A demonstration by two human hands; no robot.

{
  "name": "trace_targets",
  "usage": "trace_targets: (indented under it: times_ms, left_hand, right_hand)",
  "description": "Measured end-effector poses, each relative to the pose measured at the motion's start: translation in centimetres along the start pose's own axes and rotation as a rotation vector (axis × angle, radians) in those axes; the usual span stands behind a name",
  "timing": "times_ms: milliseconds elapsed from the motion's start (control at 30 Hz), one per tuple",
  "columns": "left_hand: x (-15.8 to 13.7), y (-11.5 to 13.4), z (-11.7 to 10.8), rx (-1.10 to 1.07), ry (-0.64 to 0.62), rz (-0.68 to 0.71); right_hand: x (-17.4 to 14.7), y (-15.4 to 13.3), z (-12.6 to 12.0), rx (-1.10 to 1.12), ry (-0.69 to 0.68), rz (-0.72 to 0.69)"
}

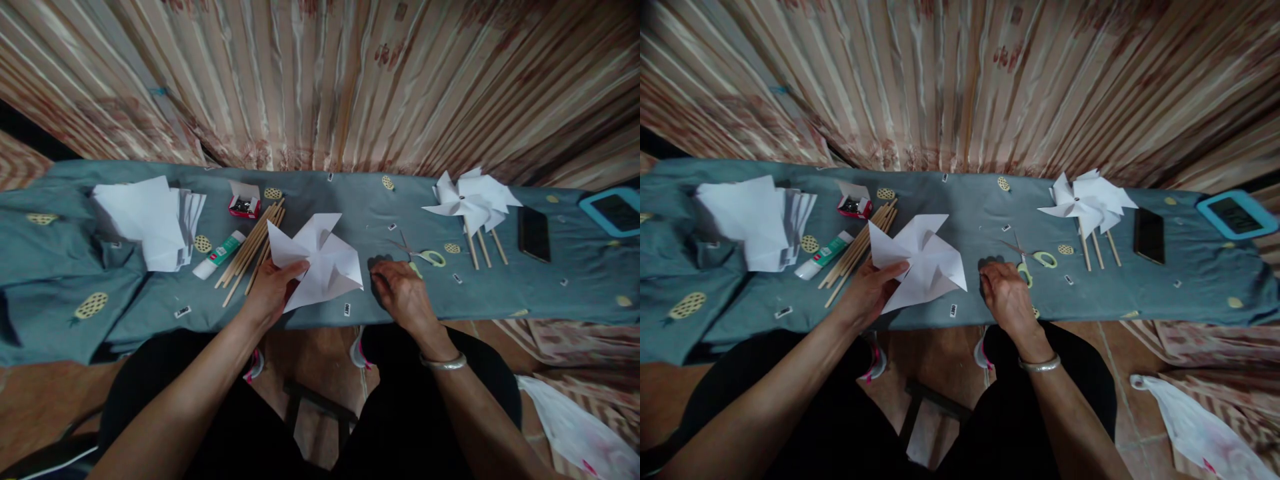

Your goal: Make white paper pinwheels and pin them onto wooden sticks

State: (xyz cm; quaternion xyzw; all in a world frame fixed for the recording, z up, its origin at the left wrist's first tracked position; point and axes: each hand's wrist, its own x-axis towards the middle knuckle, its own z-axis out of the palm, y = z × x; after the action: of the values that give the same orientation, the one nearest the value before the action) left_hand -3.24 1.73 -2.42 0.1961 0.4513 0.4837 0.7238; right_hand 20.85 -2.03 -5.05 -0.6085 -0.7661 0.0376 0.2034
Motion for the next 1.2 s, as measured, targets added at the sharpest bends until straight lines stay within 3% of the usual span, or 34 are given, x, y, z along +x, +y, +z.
trace_targets:
  times_ms: [167,267,533,1200]
  left_hand:
    - [0.1,-0.5,-0.1,0.017,-0.003,-0.023]
    - [0.0,-0.5,0.0,0.031,-0.015,-0.05]
    - [-0.2,-1.0,0.6,0.075,-0.046,-0.07]
    - [-0.5,-2.7,0.1,0.192,-0.137,0.0]
  right_hand:
    - [-0.3,-1.6,-1.8,0.325,0.071,0.057]
    - [-0.5,-2.9,-2.6,0.476,0.033,0.023]
    - [-0.3,-3.7,-2.4,0.609,-0.009,-0.024]
    - [1.1,-6.2,-0.7,0.324,0.203,-0.077]
